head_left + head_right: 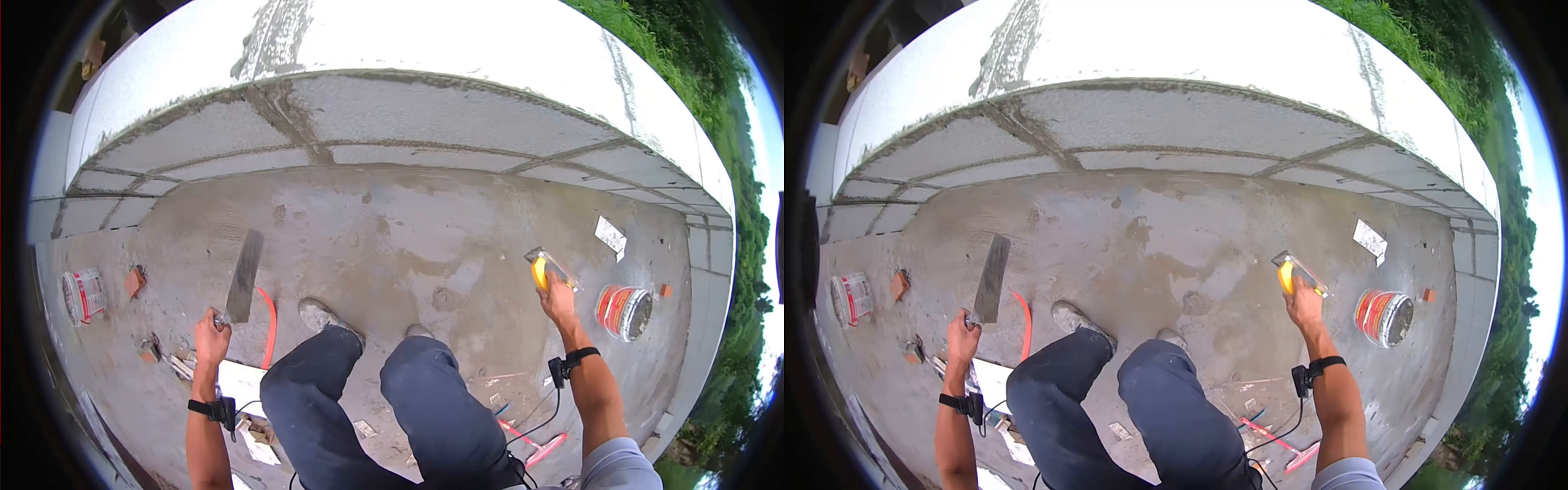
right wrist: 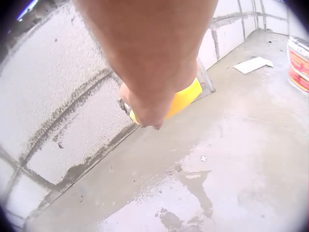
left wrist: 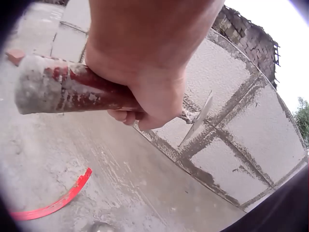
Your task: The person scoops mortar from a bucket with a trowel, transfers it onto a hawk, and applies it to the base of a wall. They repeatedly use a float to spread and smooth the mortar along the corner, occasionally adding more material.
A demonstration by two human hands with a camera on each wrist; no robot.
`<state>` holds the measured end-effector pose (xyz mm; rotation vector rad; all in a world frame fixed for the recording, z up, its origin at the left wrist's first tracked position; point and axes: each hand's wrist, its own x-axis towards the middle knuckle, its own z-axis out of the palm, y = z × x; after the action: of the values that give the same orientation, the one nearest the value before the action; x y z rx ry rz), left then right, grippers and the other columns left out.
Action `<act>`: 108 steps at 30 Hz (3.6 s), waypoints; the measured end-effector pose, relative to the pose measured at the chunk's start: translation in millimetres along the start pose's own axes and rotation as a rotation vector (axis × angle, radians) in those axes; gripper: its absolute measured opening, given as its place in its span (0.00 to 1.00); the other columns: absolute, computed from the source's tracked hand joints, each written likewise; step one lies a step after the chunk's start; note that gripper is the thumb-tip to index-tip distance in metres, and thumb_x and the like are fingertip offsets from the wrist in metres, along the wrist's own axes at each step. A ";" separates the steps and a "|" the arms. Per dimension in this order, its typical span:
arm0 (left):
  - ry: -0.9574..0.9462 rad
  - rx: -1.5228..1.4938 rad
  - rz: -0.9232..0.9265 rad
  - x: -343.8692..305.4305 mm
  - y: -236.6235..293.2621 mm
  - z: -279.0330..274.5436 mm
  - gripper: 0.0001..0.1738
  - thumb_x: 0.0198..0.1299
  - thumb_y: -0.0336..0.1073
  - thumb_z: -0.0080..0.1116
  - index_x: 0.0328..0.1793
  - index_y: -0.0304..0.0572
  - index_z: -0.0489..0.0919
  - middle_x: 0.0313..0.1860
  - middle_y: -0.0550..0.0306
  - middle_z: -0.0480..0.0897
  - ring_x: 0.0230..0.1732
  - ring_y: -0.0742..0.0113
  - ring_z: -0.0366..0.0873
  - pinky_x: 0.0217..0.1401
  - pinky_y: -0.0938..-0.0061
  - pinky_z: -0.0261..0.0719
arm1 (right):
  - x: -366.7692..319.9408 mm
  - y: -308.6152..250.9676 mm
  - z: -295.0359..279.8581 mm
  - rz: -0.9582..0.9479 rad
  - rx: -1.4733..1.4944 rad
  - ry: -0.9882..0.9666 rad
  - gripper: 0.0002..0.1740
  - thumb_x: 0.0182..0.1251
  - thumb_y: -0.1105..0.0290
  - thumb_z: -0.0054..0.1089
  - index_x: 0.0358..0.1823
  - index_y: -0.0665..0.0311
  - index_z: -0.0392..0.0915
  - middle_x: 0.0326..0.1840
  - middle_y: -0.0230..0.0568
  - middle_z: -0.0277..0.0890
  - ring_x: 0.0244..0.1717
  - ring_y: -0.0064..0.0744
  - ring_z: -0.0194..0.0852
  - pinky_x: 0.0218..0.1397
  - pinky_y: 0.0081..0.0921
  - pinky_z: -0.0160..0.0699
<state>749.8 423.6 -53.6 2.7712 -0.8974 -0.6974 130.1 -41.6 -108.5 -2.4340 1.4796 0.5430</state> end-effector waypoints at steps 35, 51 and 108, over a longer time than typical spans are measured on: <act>-0.952 0.338 1.164 -426.2 1038.8 368.7 0.32 0.59 0.40 0.65 0.65 0.38 0.65 0.44 0.32 0.82 0.44 0.35 0.82 0.49 0.51 0.79 | -507.1 594.5 37.7 1.063 0.938 0.020 0.23 0.62 0.59 0.65 0.55 0.64 0.74 0.43 0.56 0.82 0.48 0.59 0.80 0.52 0.49 0.76; -1.052 0.579 0.649 -447.4 1213.2 682.7 0.24 0.51 0.43 0.66 0.43 0.25 0.81 0.34 0.37 0.87 0.39 0.49 0.88 0.47 0.62 0.84 | -545.4 615.1 123.4 1.190 1.175 -0.020 0.23 0.59 0.65 0.70 0.53 0.64 0.72 0.41 0.55 0.83 0.44 0.60 0.81 0.47 0.47 0.78; 0.087 -0.344 2.153 -507.6 1079.3 15.1 0.26 0.47 0.26 0.69 0.55 0.38 0.77 0.39 0.56 0.82 0.26 0.65 0.77 0.23 0.71 0.75 | -435.9 512.8 -401.3 0.220 0.414 1.210 0.15 0.55 0.73 0.75 0.44 0.60 0.83 0.44 0.35 0.81 0.44 0.32 0.78 0.45 0.31 0.76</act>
<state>-178.1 -154.2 423.8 0.4154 -2.3285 -0.1341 -432.5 -84.2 435.2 -2.2480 1.9213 -1.3170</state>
